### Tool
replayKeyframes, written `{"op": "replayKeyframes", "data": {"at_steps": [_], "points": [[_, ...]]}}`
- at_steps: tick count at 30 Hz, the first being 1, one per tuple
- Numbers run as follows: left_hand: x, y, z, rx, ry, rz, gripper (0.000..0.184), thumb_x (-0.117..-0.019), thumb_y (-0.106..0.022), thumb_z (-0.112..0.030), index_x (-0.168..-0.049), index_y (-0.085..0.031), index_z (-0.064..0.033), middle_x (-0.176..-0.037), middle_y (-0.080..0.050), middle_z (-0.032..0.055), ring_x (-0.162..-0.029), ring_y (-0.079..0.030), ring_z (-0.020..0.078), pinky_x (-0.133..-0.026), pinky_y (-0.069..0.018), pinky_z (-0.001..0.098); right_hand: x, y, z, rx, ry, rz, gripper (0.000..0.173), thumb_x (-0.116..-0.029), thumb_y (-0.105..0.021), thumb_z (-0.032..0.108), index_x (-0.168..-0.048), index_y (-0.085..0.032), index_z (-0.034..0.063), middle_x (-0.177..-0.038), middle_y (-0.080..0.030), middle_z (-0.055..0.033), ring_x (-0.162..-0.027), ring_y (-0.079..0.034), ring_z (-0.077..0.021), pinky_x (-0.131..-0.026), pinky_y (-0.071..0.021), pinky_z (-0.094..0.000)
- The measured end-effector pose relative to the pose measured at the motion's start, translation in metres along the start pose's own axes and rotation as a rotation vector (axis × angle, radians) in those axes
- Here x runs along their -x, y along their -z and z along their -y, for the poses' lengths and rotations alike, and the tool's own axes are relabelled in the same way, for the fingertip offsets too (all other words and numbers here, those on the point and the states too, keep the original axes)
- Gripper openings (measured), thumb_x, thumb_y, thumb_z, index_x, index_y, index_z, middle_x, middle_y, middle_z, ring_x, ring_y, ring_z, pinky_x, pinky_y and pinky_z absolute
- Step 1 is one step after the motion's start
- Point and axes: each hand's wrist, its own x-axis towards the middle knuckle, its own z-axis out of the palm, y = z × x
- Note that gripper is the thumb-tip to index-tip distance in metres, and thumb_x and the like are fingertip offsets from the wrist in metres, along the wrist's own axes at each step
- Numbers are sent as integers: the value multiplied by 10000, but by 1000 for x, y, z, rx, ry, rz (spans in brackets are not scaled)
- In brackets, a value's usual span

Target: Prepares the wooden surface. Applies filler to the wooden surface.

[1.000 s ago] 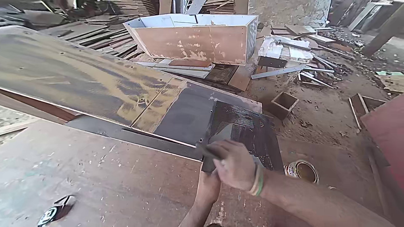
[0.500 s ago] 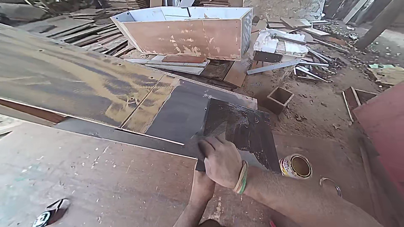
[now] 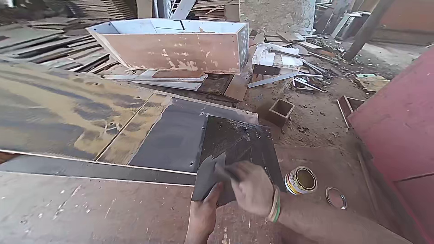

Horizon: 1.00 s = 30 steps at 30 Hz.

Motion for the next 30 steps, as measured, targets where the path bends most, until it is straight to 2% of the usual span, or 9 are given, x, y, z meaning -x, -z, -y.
{"op": "replayKeyframes", "data": {"at_steps": [3,5,8,15,21,23,26,27,30], "points": [[3,-2,-3,-21,89,-62,292,-865,-683,61,-1141,-603,15,-902,-749,136,-740,-753,258,-613,-655,445,-28,32,-41,118,-496,61,289,-977,-542,206,-970,-751,6,-910,-740,-158,-858,-736,-310,-748,-598,-493],[5,-4,-2,-45,67,-60,298,-864,-687,60,-1146,-603,15,-899,-749,123,-736,-752,246,-608,-657,432,-52,52,-80,182,-838,240,364,-1037,-490,260,-1027,-705,-33,-1030,-717,-221,-1024,-699,-373,-892,-536,-554],[7,-5,-2,-112,19,-60,280,-845,-698,47,-1113,-623,16,-881,-755,93,-735,-753,209,-627,-660,391,-77,45,-107,258,-999,292,348,-1041,-497,258,-1099,-694,-22,-1137,-711,-201,-1124,-681,-332,-955,-524,-509],[5,3,-1,-243,-107,9,300,-794,-726,31,-1085,-658,3,-893,-759,17,-812,-736,87,-753,-636,279,-144,2,-63,229,-937,308,314,-1009,-527,228,-1132,-708,4,-1170,-716,-186,-1149,-677,-327,-953,-532,-532],[6,2,-1,-250,-69,-1,301,-829,-708,35,-1117,-626,0,-902,-752,10,-791,-736,92,-711,-646,301,-190,-13,-37,113,-811,312,289,-1022,-524,241,-1095,-721,43,-1131,-729,-144,-1133,-683,-286,-931,-538,-497],[7,1,0,-235,-43,-20,314,-834,-703,44,-1132,-615,-3,-908,-748,2,-796,-733,90,-715,-643,301,-180,-7,-47,9,-753,99,278,-1017,-564,246,-957,-725,26,-972,-732,-152,-994,-709,-300,-852,-556,-508],[6,3,1,-215,-51,-23,321,-840,-703,58,-1143,-614,2,-920,-754,-3,-821,-737,86,-747,-646,301,-142,24,-75,19,-694,-268,241,-975,-640,211,-911,-736,-1,-868,-726,-162,-838,-717,-318,-779,-580,-532],[5,2,0,-200,-53,-24,321,-834,-703,68,-1137,-617,3,-920,-755,-4,-825,-737,85,-756,-644,298,-129,38,-84,64,-734,-256,239,-973,-637,208,-940,-736,-7,-895,-732,-169,-867,-720,-322,-814,-574,-529],[5,0,0,-170,-59,-30,328,-816,-703,76,-1124,-622,-1,-910,-757,0,-823,-735,85,-762,-637,291,-100,51,-96,202,-951,60,297,-1005,-562,255,-1031,-718,3,-1028,-731,-178,-1033,-704,-314,-912,-533,-510]]}}
